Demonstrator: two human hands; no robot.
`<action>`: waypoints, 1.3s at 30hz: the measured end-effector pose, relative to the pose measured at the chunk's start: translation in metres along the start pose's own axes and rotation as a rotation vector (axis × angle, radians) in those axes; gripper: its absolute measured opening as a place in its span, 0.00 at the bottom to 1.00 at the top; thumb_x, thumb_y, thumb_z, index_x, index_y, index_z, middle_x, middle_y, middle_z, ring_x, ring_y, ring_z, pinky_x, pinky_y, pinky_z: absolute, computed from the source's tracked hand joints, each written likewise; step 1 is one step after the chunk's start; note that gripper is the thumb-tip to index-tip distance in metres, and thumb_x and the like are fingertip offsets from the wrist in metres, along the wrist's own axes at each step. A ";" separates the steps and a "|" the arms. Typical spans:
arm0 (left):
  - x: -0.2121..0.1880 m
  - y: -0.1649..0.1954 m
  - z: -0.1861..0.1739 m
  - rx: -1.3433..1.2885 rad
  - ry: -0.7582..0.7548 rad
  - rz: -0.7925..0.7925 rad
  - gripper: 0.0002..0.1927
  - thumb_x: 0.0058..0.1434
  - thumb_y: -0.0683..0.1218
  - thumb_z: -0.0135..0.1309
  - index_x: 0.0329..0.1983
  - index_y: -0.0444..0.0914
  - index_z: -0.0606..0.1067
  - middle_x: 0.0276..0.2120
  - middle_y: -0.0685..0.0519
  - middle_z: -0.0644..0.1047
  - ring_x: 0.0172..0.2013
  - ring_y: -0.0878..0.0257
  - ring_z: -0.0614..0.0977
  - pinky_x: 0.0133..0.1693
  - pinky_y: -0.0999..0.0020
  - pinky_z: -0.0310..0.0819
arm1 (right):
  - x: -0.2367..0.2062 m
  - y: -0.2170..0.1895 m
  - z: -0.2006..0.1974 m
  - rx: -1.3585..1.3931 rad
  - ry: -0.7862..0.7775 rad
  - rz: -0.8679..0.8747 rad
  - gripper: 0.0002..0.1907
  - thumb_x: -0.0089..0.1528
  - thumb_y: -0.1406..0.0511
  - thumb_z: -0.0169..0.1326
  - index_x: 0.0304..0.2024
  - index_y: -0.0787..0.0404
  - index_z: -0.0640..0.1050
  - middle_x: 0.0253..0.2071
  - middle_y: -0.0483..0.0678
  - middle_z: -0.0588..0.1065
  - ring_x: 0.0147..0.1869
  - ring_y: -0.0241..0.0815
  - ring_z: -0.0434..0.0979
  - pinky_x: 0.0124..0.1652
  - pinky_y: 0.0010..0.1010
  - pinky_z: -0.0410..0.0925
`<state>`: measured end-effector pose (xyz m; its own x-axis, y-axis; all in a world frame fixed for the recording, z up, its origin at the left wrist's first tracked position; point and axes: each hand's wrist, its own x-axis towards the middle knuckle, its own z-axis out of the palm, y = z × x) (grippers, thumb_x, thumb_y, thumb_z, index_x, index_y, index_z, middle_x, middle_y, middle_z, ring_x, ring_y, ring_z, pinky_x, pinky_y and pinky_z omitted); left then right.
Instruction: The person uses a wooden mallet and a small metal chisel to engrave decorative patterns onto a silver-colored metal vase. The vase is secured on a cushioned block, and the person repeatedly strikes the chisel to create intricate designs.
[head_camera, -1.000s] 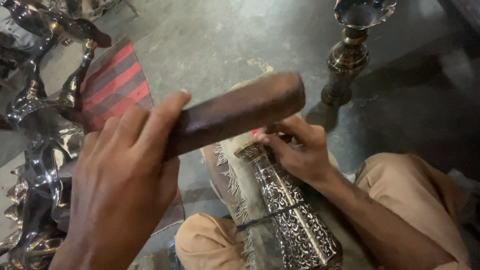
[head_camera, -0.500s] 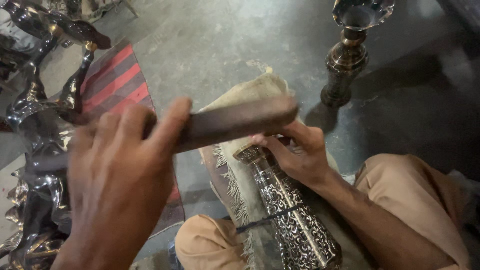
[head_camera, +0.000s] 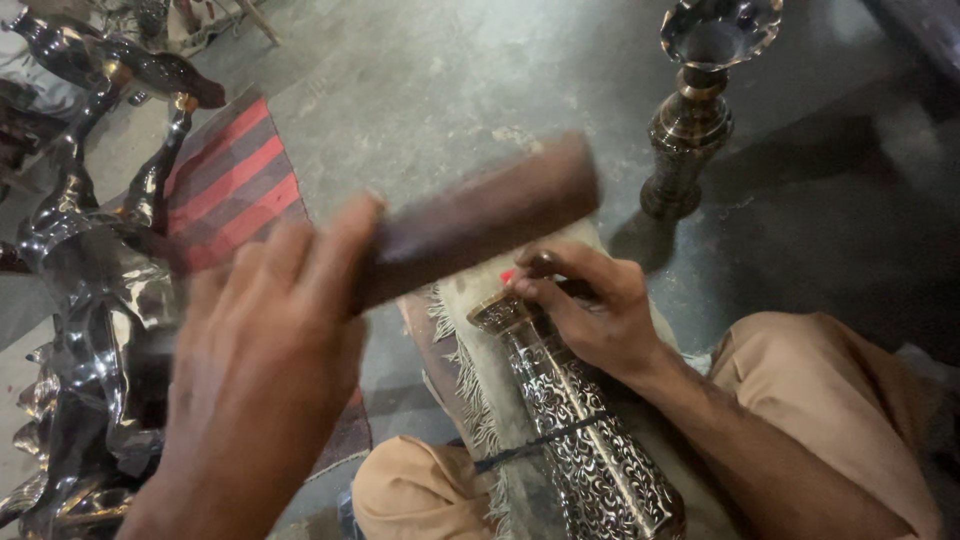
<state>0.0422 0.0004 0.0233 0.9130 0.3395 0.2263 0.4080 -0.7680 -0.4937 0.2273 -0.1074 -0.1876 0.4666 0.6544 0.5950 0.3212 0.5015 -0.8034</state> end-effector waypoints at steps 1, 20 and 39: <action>0.000 0.000 0.000 0.067 -0.043 0.012 0.33 0.57 0.42 0.56 0.67 0.60 0.73 0.41 0.58 0.75 0.43 0.57 0.77 0.50 0.48 0.65 | 0.000 0.000 0.000 -0.018 -0.008 0.001 0.07 0.67 0.72 0.56 0.47 0.66 0.79 0.40 0.48 0.84 0.43 0.34 0.87 0.42 0.22 0.81; -0.003 0.003 -0.006 -0.243 -0.059 -0.141 0.38 0.53 0.40 0.59 0.68 0.55 0.70 0.45 0.48 0.73 0.43 0.47 0.77 0.42 0.48 0.71 | -0.002 0.000 0.003 0.049 0.026 0.086 0.08 0.66 0.72 0.58 0.48 0.66 0.79 0.40 0.48 0.83 0.42 0.35 0.84 0.40 0.23 0.79; 0.043 0.093 0.094 -1.433 -0.139 -0.616 0.21 0.52 0.44 0.60 0.48 0.35 0.70 0.29 0.45 0.77 0.31 0.47 0.83 0.34 0.52 0.77 | 0.016 0.019 -0.023 0.281 0.454 0.313 0.06 0.73 0.71 0.50 0.52 0.62 0.71 0.45 0.51 0.81 0.52 0.40 0.84 0.53 0.33 0.79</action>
<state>0.1203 -0.0059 -0.0916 0.6405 0.7674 -0.0310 0.4324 -0.3269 0.8404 0.2599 -0.1006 -0.1936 0.8278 0.5192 0.2123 -0.0885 0.4947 -0.8645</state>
